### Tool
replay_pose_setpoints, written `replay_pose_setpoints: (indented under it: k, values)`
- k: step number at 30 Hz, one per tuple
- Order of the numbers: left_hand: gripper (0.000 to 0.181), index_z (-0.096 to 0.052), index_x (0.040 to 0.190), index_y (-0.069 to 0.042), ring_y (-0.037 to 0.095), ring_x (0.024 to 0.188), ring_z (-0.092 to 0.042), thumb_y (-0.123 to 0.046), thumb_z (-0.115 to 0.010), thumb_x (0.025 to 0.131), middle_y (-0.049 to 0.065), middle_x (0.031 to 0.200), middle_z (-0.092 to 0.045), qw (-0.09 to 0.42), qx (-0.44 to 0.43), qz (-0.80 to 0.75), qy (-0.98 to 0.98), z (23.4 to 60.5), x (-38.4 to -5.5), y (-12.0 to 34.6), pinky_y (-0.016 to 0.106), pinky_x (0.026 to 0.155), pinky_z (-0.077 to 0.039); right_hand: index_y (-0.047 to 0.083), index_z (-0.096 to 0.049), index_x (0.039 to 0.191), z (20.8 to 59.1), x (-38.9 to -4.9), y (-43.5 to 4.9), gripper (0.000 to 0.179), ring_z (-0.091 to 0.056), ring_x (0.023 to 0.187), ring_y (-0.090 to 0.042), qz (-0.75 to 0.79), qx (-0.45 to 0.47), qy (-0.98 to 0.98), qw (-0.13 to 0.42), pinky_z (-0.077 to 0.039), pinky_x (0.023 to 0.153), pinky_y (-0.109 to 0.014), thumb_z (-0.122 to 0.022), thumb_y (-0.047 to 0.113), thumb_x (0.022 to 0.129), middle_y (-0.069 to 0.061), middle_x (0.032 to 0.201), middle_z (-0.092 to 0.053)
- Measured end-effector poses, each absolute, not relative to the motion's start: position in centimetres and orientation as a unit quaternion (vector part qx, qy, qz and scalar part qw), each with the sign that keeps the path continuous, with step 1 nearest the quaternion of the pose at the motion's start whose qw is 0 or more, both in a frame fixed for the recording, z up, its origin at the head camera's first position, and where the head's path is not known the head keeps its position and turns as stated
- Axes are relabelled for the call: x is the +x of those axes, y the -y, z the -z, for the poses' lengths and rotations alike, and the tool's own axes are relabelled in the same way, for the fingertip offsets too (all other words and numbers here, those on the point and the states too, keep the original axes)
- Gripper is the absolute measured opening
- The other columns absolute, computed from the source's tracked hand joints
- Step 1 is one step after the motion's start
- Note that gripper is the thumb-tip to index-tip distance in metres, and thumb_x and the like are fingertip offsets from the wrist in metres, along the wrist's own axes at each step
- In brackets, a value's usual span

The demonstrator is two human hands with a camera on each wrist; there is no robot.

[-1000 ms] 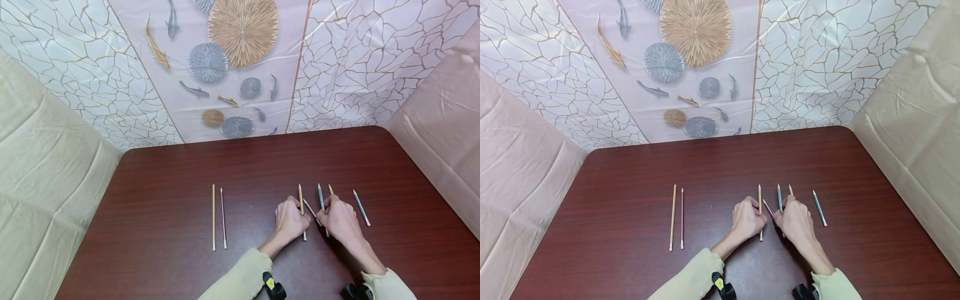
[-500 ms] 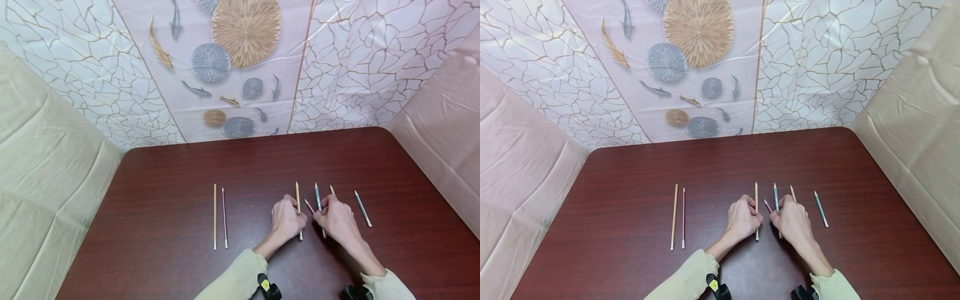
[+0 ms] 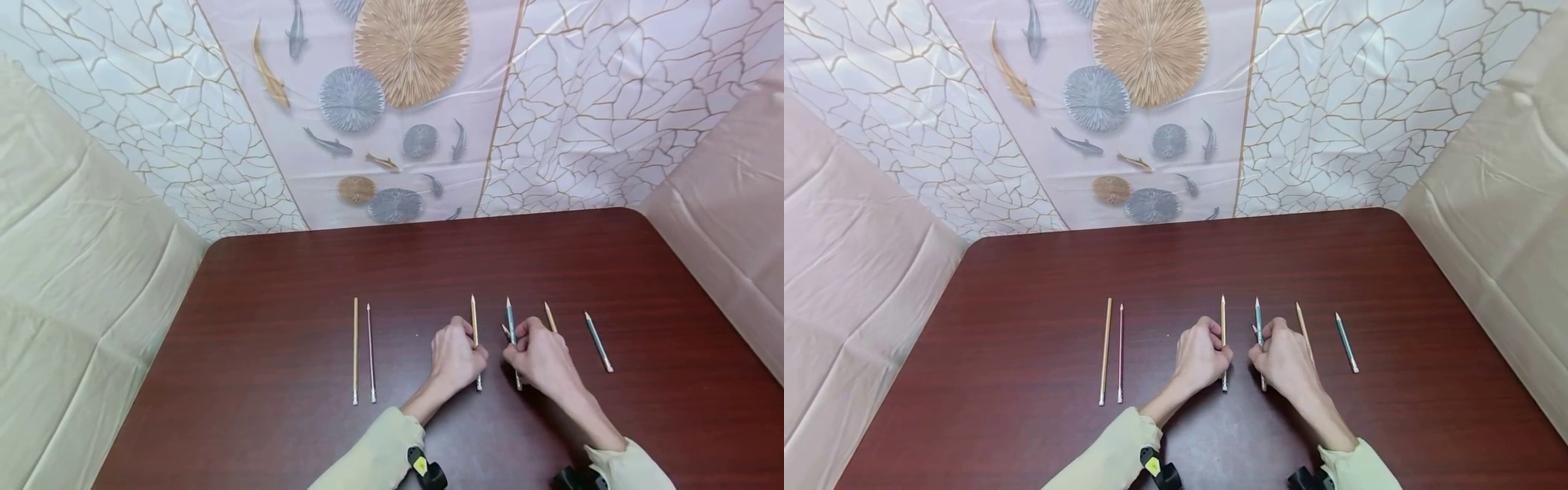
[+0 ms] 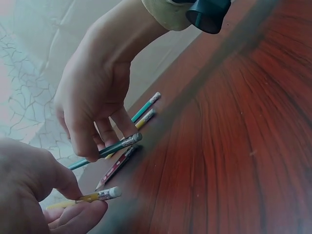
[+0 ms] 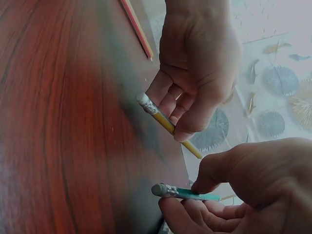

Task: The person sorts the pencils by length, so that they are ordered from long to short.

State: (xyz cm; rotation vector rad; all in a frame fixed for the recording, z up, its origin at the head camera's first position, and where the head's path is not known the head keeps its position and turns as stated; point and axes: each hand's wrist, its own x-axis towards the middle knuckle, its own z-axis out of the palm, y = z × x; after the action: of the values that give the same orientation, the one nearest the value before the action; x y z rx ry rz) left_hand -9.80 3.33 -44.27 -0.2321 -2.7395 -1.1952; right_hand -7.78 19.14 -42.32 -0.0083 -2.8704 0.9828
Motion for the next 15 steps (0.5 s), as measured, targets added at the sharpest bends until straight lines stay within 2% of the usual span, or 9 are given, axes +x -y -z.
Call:
replay_pose_setpoints:
  k: [7, 15]
  values:
    - [0.025, -0.062, 0.087, -0.008, 0.016, 0.066, -0.063, -0.006, -0.077, 0.066, -0.011, 0.065, -0.063, 0.073, -0.08, 0.392, 0.913, 44.2, -9.9, -2.3, 0.031, 0.065, -0.05, -0.001, -0.056, 0.094, 42.1, -7.9, -18.3, 0.025, -0.054, 0.057, -0.013, -0.328, 0.027, 0.942, 0.07, -0.045, 0.057, -0.034, -0.068, 0.004, 0.073, -0.001, 0.071, -0.058]
    - [0.026, -0.062, 0.088, -0.008, 0.016, 0.067, -0.063, -0.005, -0.076, 0.067, -0.009, 0.066, -0.065, 0.061, -0.074, 0.401, 0.911, 44.3, -9.7, -1.2, 0.032, 0.066, -0.05, -0.004, -0.053, 0.106, 42.0, -7.8, -17.5, 0.032, -0.059, 0.043, -0.009, -0.389, 0.031, 0.92, 0.027, -0.05, 0.048, -0.029, -0.065, -0.001, 0.077, -0.002, 0.074, -0.06]
